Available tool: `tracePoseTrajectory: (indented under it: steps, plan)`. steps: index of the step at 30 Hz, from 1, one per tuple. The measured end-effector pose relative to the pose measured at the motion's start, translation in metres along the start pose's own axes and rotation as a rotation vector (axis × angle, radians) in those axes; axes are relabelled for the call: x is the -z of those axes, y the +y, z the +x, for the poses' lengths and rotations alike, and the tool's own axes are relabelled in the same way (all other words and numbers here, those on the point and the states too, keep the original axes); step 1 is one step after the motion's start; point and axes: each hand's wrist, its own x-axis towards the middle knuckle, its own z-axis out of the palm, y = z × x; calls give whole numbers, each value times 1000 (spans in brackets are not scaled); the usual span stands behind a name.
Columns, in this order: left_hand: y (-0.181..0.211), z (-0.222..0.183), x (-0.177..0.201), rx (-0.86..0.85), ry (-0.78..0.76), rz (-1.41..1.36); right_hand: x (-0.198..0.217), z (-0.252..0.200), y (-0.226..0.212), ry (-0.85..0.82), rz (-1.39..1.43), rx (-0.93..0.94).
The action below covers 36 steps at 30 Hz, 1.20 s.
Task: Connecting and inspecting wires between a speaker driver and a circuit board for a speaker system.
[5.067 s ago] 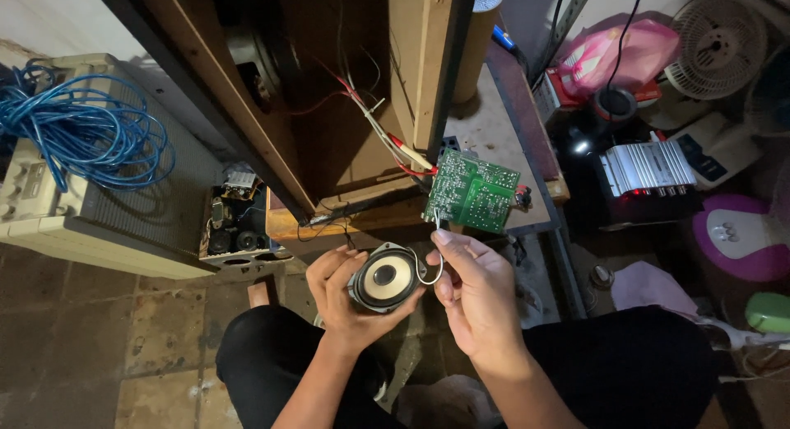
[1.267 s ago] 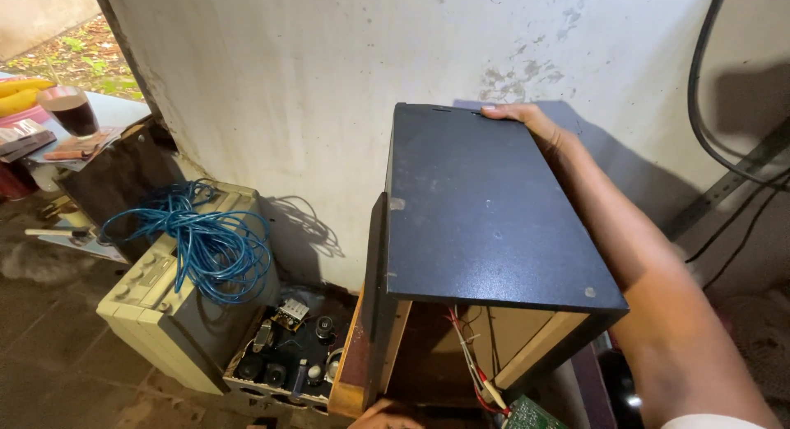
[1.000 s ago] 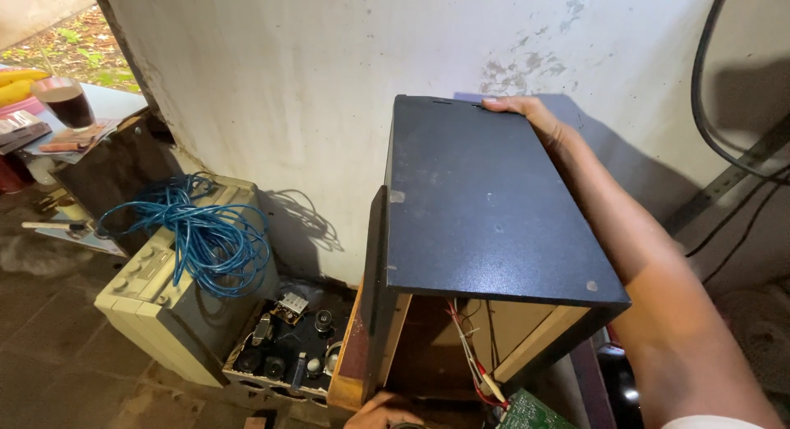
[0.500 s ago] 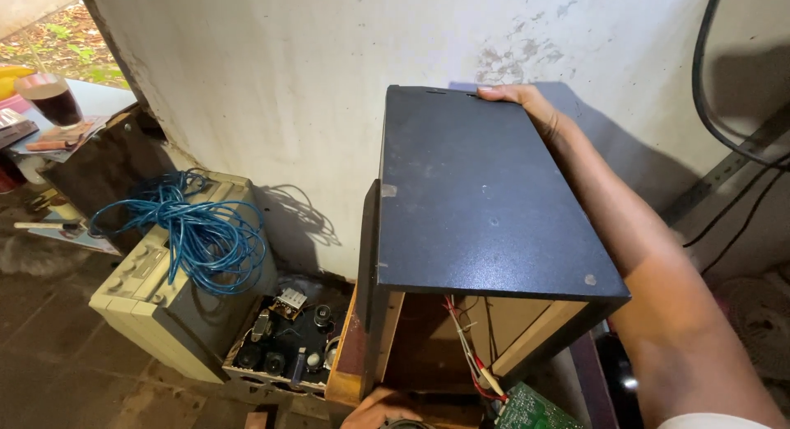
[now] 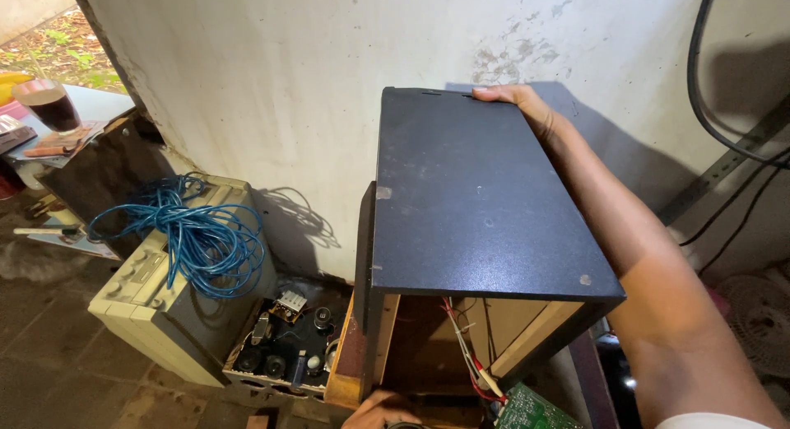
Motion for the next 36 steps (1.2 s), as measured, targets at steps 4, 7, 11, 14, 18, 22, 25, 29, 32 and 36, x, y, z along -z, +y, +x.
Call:
tracePoseTrajectory:
  steps: [4,7,11,14,18,22,25,29,32,36]
  plan:
    - [-3,2,-4,17,57,-22,-3,-3,-1,27,-15,5]
    - [-10,11,-3,-63,9,83,2,4,3,33,-28,26]
    - [-14,16,-1,-126,-86,104,5,7,3,14,-10,16]
    - [-9,7,-5,-121,13,59,2,3,2,13,-17,22]
    - [4,-6,0,-73,37,23,1,2,2,5,50,-34]
    - [6,-9,1,-18,92,-17,-4,-5,-3,18,3,-79]
    - [-13,-1,-4,-174,-14,36,1,2,1,33,-2,-25]
    - [-26,10,-21,-228,209,-186,-1,-2,1,8,23,-6]
    - [-31,11,-23,-196,230,-54,-5,-8,-1,-18,52,-22]
    - [-31,-3,-28,-301,318,-292,-18,-29,-11,-18,30,-104]
